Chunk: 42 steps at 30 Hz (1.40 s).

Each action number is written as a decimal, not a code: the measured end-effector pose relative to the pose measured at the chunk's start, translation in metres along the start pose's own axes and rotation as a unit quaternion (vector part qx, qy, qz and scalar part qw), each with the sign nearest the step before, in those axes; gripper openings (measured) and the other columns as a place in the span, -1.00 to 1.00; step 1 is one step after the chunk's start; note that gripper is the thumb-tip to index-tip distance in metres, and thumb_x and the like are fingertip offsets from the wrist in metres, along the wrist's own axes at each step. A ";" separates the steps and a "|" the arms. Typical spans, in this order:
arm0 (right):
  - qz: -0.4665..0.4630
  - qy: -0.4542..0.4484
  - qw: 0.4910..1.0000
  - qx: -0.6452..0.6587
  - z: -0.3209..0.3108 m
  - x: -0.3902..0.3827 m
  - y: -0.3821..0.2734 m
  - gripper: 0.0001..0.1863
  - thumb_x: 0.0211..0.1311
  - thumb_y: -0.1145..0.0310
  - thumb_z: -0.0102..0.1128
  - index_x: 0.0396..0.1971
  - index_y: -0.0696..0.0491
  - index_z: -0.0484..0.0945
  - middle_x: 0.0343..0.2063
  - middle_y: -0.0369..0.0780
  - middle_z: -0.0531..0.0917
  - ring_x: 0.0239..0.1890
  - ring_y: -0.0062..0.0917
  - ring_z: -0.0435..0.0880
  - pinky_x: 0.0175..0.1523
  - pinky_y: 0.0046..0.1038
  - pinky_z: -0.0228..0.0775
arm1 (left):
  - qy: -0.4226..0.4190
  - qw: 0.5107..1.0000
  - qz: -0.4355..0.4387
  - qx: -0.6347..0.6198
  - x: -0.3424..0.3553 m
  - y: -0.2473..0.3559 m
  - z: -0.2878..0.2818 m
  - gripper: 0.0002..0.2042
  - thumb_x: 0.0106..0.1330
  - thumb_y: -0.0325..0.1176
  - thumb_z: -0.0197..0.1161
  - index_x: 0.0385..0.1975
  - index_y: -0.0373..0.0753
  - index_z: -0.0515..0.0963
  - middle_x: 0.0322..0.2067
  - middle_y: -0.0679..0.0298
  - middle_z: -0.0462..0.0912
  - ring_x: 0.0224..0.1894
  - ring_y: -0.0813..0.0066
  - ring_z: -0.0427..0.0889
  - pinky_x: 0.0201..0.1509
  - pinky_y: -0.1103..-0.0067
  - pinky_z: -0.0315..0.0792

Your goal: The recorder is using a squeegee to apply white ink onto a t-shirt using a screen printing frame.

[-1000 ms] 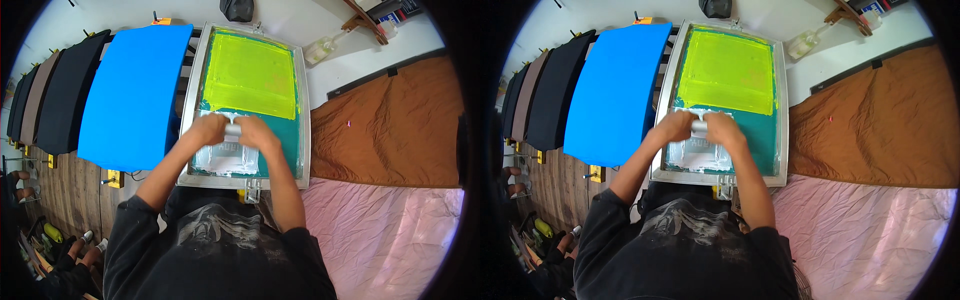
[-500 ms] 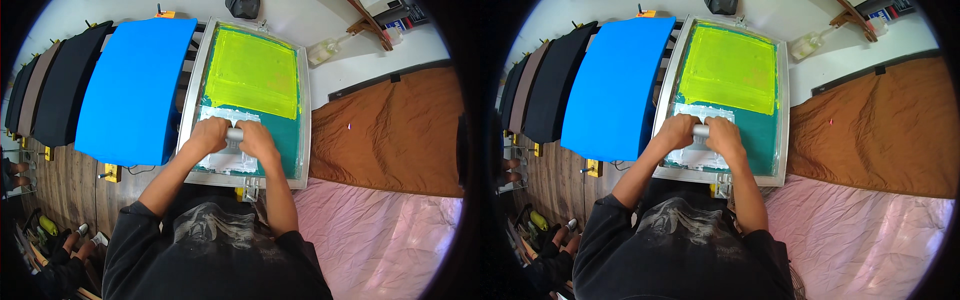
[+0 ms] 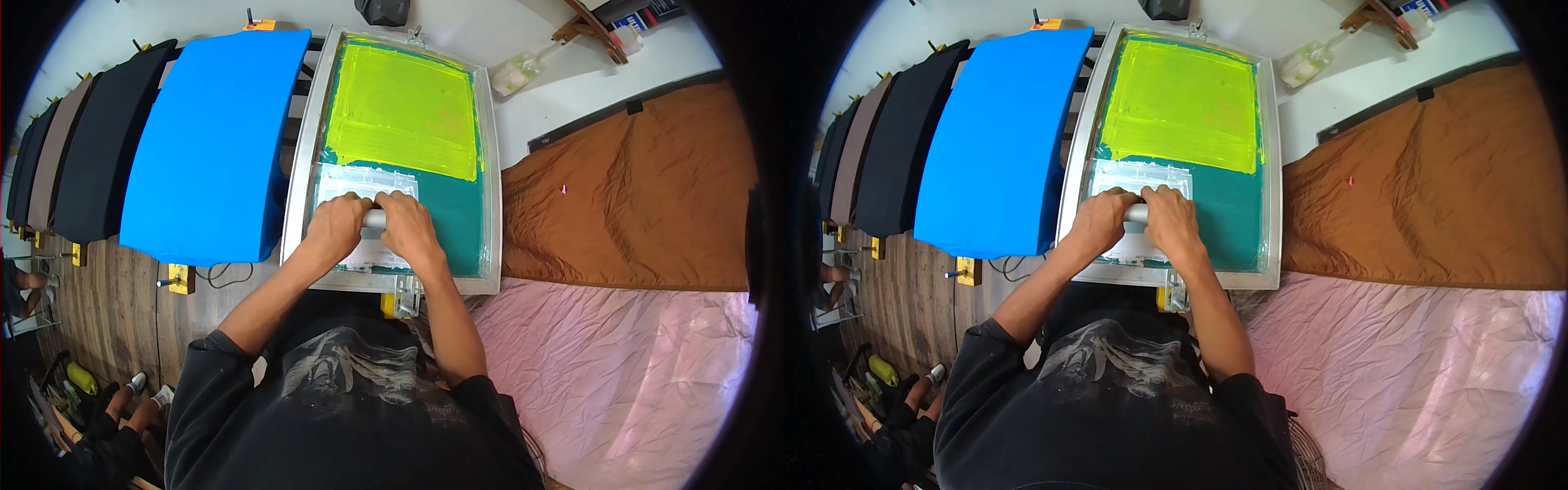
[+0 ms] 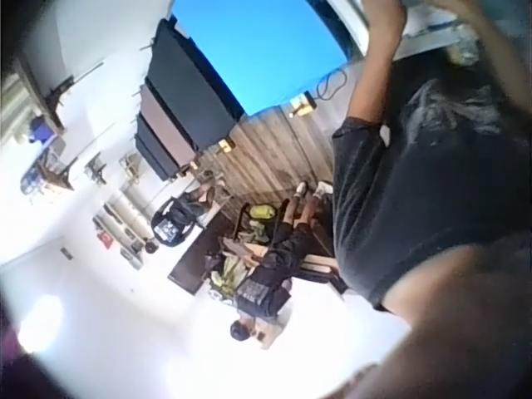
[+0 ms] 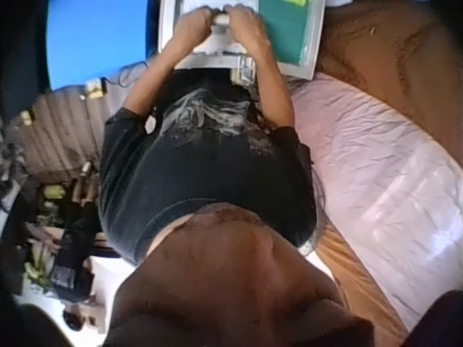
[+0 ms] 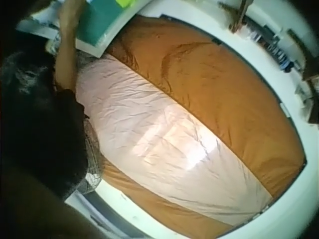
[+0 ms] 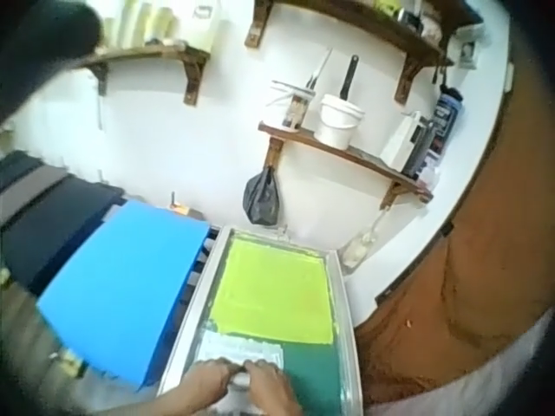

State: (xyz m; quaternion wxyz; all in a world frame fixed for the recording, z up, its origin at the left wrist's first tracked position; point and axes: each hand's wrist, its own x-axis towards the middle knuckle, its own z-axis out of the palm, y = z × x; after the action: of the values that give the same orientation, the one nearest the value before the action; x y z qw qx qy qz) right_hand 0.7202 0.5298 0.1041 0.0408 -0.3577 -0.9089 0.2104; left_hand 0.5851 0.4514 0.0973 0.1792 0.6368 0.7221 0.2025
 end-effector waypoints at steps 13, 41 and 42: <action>-0.010 0.044 0.999 0.007 0.020 -0.073 -0.024 -0.65 -0.05 0.64 0.15 -0.17 0.09 0.51 -0.22 -0.13 0.54 -0.10 -0.20 0.55 -0.10 -0.17 0.41 | 0.026 1.000 0.005 0.005 -0.070 0.025 0.007 -0.54 -0.01 -0.68 0.10 -0.03 -0.28 0.54 -0.07 0.06 0.61 -0.04 0.05 0.59 -0.01 0.31 0.50; 0.029 -0.106 0.993 0.048 -0.020 0.000 0.029 -0.67 -0.24 0.55 0.20 -0.32 0.16 0.60 -0.39 0.06 0.65 -0.27 -0.02 0.64 -0.13 -0.13 0.49 | -0.177 0.982 -0.008 0.062 0.032 0.013 -0.014 -0.72 0.00 -0.44 0.35 -0.22 -0.21 0.61 -0.30 0.08 0.67 -0.23 0.10 0.70 -0.14 0.34 0.58; 0.028 -0.107 0.993 0.046 -0.019 -0.004 0.028 -0.67 -0.24 0.55 0.20 -0.32 0.16 0.60 -0.39 0.06 0.65 -0.27 -0.02 0.64 -0.13 -0.13 0.49 | -0.178 0.982 0.004 0.061 0.028 0.017 -0.018 -0.69 0.02 -0.54 0.25 -0.17 -0.23 0.64 -0.27 -0.01 0.67 -0.24 0.08 0.69 -0.13 0.34 0.57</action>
State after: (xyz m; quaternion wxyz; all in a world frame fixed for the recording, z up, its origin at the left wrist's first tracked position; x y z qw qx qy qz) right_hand 0.7452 0.5524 0.1097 -0.0464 -0.3557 -0.8872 0.2903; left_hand 0.5862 0.4793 0.1217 0.2650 0.6753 0.6870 0.0422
